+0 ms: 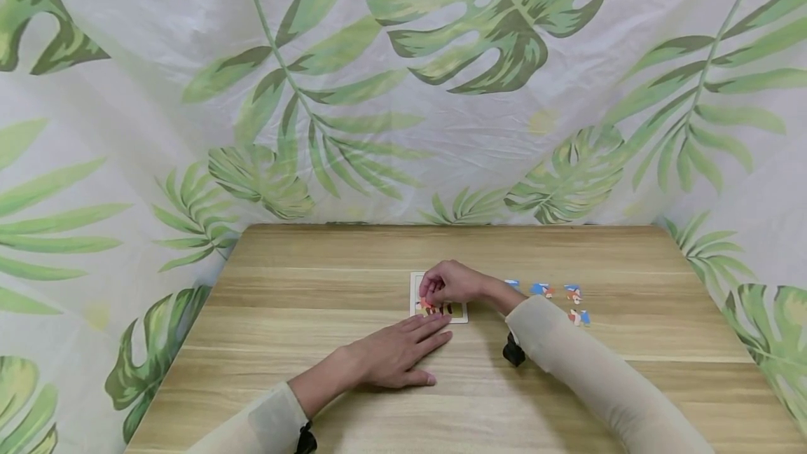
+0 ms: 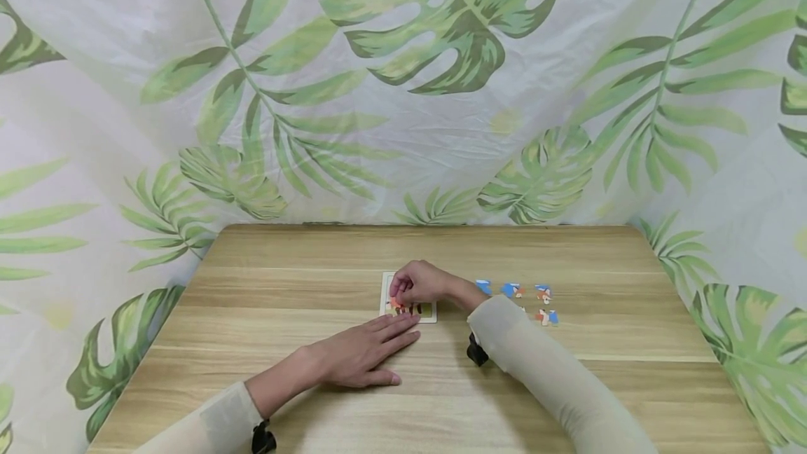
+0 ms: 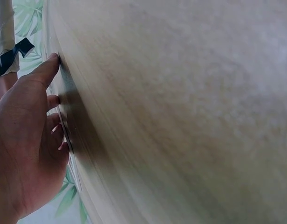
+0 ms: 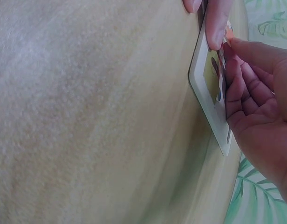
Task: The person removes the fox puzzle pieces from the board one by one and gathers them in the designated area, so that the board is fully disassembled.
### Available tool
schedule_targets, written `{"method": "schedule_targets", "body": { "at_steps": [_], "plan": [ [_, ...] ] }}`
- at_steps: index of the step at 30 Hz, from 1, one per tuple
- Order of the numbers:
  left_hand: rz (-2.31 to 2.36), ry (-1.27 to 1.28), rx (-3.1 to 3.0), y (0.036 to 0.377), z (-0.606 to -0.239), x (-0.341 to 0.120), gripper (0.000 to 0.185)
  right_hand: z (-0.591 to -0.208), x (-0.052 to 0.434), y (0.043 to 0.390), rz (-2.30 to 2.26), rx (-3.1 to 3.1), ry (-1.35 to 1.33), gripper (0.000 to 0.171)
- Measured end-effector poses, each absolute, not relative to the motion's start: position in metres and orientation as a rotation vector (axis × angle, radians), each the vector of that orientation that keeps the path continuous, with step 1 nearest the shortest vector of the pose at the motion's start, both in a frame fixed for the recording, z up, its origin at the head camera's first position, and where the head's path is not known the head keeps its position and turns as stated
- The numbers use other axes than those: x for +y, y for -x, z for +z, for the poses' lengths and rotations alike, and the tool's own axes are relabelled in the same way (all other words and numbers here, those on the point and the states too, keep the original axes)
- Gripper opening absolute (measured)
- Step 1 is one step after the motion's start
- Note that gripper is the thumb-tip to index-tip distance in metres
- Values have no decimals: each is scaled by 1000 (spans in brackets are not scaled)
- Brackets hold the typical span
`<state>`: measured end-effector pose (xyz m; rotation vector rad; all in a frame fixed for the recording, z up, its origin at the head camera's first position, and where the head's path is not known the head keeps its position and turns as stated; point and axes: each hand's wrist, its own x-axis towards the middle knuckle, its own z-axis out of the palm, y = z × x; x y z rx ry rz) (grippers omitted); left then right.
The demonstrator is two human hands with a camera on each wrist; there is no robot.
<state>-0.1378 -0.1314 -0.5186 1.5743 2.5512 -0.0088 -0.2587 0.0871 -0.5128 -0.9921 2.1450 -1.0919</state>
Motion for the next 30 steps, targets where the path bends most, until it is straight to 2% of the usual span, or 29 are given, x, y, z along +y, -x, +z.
{"method": "schedule_targets", "body": {
  "at_steps": [6,17,30],
  "plan": [
    [-15,-1556,2546,137,-518,-131,78,-515,85,258,-1122,2122,980,5],
    [-6,-1545,2545,137,-516,-131,79,-517,86,257,-1223,2063,886,9],
    [5,-1560,2551,136,-518,-130,81,-515,90,258,-1302,2059,798,6]
  ]
}}
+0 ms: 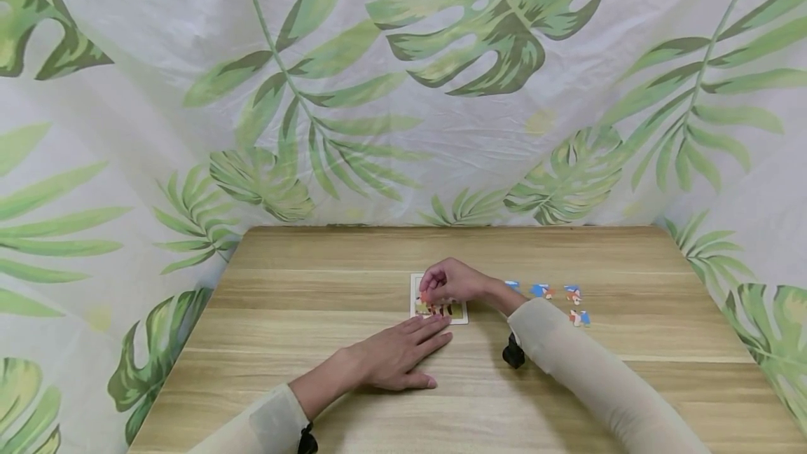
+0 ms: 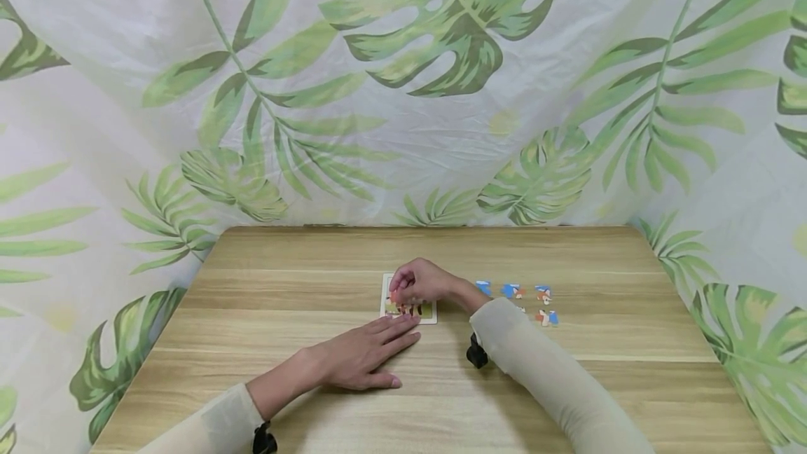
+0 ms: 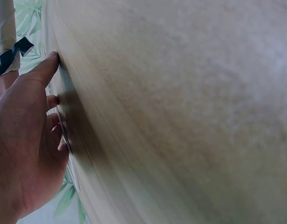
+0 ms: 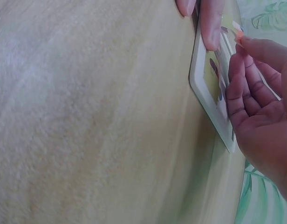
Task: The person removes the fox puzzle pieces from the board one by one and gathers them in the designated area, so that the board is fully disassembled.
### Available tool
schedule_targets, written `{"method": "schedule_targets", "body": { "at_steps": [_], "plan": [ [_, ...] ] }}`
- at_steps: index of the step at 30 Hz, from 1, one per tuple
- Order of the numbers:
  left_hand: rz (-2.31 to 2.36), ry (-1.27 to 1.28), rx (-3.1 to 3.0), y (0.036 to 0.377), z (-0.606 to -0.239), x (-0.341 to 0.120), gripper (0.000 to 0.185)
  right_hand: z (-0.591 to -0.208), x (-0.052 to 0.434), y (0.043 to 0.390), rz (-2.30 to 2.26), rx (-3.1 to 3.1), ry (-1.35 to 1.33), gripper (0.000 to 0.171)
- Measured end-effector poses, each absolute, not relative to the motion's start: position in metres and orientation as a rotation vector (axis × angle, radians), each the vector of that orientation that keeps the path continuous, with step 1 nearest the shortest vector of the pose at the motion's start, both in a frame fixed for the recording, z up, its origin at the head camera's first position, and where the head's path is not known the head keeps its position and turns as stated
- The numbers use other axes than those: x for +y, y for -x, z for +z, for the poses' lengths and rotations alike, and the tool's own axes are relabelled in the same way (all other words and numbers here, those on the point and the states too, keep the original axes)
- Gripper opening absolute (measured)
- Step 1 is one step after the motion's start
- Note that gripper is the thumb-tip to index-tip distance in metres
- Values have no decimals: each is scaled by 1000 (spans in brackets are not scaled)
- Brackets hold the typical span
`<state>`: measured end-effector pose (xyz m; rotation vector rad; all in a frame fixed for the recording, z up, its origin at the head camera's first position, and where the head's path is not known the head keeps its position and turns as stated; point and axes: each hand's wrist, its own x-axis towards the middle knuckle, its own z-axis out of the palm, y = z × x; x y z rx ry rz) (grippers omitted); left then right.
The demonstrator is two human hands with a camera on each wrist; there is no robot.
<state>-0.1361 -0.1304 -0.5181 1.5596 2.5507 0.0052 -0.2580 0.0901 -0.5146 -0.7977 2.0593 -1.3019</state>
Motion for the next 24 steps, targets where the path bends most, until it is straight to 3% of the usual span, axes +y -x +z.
{"method": "schedule_targets", "body": {
  "at_steps": [24],
  "plan": [
    [13,-1571,2560,137,-520,-130,80,-499,124,256,-1400,2131,709,11]
  ]
}}
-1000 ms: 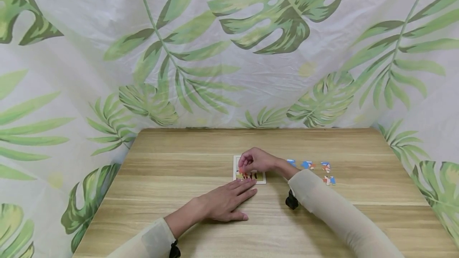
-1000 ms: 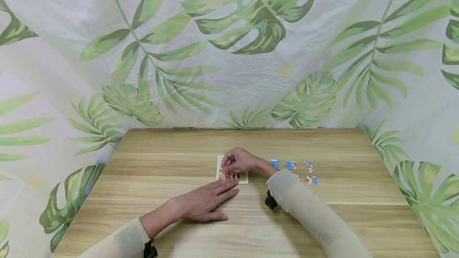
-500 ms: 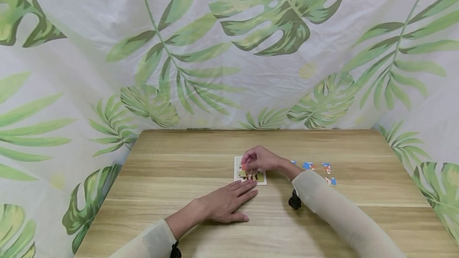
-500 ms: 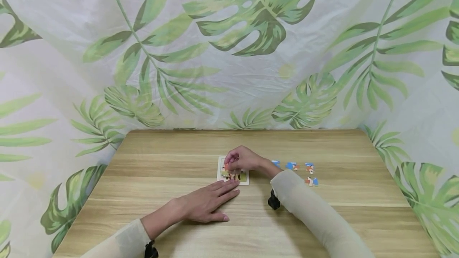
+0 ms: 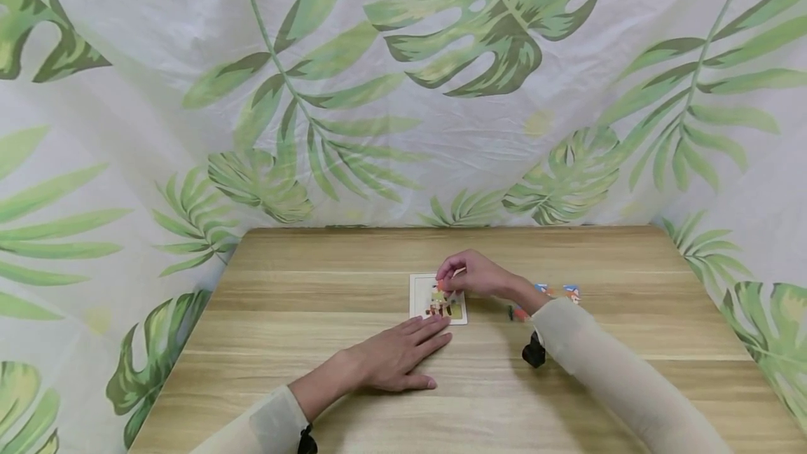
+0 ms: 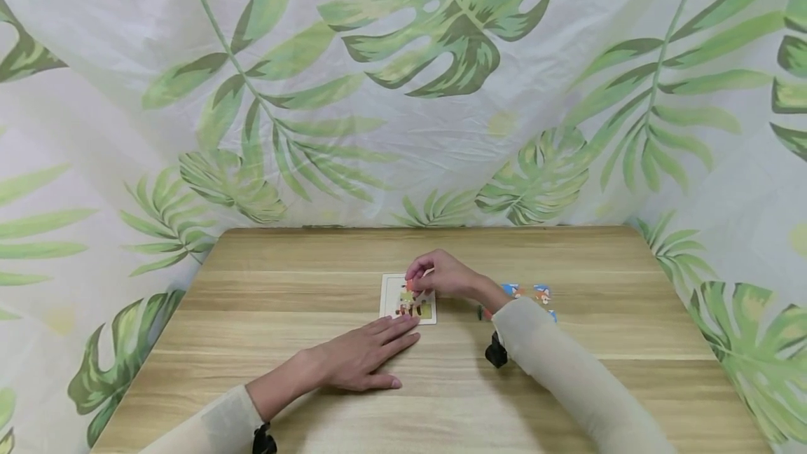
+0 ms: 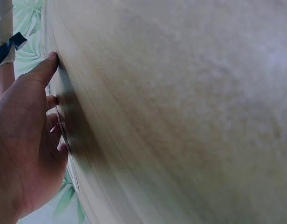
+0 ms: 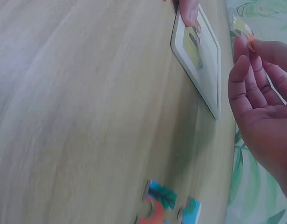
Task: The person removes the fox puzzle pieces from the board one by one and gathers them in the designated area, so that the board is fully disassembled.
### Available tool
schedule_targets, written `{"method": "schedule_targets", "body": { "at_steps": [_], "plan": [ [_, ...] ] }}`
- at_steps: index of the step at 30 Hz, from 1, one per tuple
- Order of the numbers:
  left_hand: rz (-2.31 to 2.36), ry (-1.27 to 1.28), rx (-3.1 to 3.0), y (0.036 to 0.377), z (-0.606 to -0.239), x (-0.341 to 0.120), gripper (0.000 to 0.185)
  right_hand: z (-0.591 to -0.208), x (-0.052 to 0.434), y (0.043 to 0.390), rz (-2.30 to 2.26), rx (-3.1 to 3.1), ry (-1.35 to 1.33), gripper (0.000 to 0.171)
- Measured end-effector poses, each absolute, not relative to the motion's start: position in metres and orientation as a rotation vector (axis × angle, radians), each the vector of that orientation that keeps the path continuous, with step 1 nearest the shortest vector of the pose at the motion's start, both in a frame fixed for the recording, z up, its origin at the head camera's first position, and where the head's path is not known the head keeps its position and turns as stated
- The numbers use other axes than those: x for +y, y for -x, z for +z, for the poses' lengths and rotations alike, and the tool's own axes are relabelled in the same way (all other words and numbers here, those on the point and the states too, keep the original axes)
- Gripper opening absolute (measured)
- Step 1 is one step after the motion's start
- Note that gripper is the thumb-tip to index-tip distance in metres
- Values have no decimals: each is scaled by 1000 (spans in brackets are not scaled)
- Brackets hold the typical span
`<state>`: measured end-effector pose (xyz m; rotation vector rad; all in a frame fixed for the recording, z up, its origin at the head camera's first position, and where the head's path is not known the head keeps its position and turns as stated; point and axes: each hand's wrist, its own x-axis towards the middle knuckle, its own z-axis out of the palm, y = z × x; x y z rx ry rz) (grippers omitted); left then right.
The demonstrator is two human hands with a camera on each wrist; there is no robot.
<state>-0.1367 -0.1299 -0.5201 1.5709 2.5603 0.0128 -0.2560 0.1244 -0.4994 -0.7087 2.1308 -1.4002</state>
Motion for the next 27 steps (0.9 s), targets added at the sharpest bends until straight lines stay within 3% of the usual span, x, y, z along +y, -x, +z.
{"method": "schedule_targets", "body": {
  "at_steps": [27],
  "plan": [
    [85,-1523,2545,137,-526,-131,82,-487,196,225,-1386,2095,646,14]
  ]
}}
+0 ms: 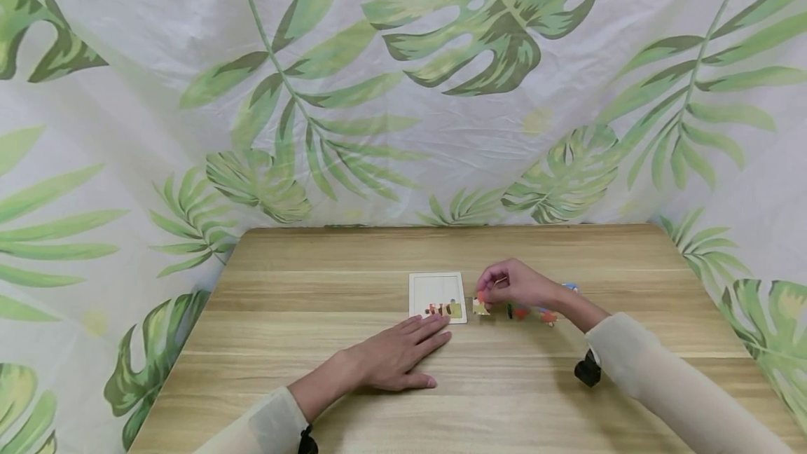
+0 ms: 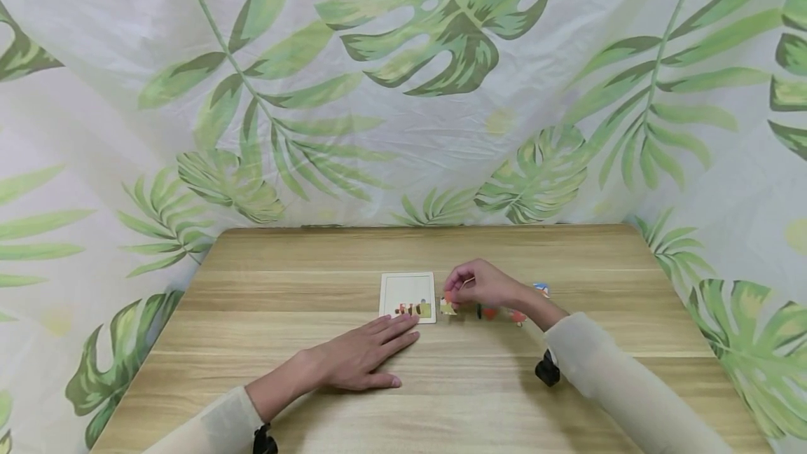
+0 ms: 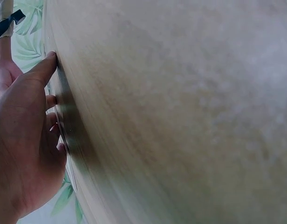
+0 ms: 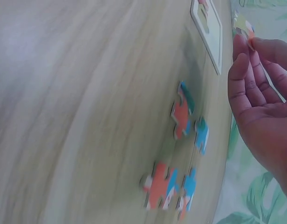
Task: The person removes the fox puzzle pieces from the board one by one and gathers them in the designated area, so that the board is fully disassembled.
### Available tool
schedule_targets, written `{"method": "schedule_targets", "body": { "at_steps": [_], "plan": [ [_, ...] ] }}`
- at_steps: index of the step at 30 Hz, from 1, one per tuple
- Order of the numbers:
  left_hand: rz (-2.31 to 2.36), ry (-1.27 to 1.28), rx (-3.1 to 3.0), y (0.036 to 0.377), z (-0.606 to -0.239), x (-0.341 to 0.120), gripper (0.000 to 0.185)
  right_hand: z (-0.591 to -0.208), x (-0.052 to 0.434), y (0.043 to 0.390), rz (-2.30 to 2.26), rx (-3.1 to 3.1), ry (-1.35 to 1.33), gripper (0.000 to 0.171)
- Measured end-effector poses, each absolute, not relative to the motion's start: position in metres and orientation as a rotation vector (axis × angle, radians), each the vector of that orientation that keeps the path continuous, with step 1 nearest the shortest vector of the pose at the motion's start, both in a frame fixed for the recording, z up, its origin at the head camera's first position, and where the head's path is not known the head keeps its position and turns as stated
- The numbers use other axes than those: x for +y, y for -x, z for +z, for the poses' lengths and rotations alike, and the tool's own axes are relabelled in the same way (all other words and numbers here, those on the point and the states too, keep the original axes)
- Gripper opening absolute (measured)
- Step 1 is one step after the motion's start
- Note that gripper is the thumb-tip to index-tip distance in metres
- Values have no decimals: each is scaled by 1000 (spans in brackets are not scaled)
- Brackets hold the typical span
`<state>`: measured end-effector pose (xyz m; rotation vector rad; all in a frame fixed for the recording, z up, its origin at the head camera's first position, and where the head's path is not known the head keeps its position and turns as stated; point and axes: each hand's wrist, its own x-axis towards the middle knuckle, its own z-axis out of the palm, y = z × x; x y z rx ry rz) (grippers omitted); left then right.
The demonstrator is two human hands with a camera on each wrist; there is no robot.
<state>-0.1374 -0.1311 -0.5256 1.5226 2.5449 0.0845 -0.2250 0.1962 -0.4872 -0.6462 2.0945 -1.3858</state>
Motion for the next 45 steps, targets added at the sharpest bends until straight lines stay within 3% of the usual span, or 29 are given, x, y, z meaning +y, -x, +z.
{"method": "schedule_targets", "body": {
  "at_steps": [28,45],
  "plan": [
    [72,-1487,2540,137,-523,-130,81,-498,253,193,-1289,2166,717,10],
    [79,-1501,2545,137,-523,-130,80,-505,259,182,-1352,2144,776,10]
  ]
}}
